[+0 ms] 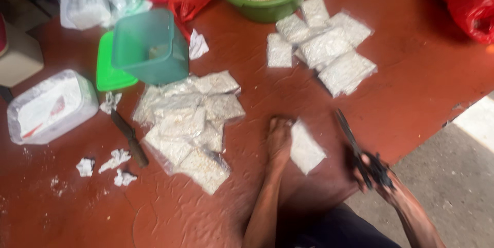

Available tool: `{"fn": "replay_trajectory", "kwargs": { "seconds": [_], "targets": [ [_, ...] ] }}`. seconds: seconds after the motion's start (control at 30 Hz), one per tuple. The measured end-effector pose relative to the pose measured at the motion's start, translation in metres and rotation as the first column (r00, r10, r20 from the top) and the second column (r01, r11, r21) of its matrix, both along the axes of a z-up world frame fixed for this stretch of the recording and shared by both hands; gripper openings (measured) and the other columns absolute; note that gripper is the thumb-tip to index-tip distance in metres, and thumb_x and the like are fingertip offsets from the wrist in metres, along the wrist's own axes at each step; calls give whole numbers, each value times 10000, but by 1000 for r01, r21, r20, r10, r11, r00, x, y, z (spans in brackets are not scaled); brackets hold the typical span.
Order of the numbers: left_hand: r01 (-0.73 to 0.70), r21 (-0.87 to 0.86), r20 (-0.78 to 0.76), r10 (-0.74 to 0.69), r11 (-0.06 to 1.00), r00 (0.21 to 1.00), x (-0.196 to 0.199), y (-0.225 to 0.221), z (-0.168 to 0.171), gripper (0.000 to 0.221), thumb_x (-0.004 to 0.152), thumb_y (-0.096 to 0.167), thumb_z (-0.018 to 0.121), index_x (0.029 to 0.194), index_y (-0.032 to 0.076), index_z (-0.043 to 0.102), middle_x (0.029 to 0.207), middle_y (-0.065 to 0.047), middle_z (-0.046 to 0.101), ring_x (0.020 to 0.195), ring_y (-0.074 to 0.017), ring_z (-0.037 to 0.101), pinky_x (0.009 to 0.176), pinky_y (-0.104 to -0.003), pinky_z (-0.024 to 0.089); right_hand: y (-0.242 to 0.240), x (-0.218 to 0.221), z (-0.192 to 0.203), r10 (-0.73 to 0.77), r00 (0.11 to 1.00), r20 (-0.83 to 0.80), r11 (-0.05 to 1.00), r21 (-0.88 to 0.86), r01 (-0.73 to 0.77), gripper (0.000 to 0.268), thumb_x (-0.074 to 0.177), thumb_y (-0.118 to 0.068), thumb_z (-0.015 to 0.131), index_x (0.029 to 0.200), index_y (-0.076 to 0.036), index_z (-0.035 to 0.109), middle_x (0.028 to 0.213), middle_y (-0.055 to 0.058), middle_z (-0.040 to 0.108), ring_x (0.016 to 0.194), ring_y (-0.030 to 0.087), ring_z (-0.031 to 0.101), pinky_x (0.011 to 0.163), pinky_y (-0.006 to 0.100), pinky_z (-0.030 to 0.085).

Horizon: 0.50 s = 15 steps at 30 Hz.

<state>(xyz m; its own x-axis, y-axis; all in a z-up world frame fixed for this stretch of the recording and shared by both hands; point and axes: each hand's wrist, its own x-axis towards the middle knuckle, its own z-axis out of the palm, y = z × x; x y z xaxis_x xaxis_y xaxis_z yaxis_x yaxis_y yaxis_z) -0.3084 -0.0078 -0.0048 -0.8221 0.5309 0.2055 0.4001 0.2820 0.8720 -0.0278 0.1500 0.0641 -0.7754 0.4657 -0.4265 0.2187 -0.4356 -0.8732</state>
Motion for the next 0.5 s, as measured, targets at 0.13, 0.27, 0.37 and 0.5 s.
{"fn": "replay_trajectory", "kwargs": {
  "seconds": [0.13, 0.27, 0.37, 0.5],
  "targets": [
    [-27, 432, 203, -68, 901, 977, -26, -28, 20, 413, 1071, 399, 467, 1055, 42, 676, 1088, -107, 651, 1029, -214, 621, 914, -369, 499, 27, 28, 9, 45, 989, 142, 989, 130, -64, 610, 896, -642, 567, 716, -60, 553, 517, 60, 467, 474, 204, 538, 471, 332, 419],
    [-404, 137, 264, 359, 904, 895, -87, -85, 125, 387, 1082, 295, 435, 1150, 25, 704, 1086, -130, 701, 988, -261, 621, 934, -362, 504, 71, 27, 15, 96, 994, 46, 966, 237, -104, 674, 888, -651, 578, 1102, -11, 575, 579, 53, 520, 529, 173, 546, 480, 310, 446],
    [-435, 317, -323, 527, 843, 786, -91, -106, 196, 379, 1163, 234, 474, 1365, -82, 532, 1324, -199, 531, 1240, -336, 533, 1115, -403, 399, 112, -4, 14, 74, 995, -68, 976, 210, -58, 839, 824, -602, 654, 1403, -30, 452, 667, 45, 570, 577, 180, 596, 461, 332, 502],
    [-363, 46, -755, 271, 931, 597, -98, 3, 210, 410, 1130, 255, 429, 1354, -74, 525, 1368, -254, 586, 1281, -429, 574, 1134, -455, 422, 177, -67, 5, 16, 944, -329, 990, -129, -62, 940, 711, -623, 684, 1466, -140, 401, 836, -6, 653, 561, 161, 645, 373, 337, 549]
  ]
}}
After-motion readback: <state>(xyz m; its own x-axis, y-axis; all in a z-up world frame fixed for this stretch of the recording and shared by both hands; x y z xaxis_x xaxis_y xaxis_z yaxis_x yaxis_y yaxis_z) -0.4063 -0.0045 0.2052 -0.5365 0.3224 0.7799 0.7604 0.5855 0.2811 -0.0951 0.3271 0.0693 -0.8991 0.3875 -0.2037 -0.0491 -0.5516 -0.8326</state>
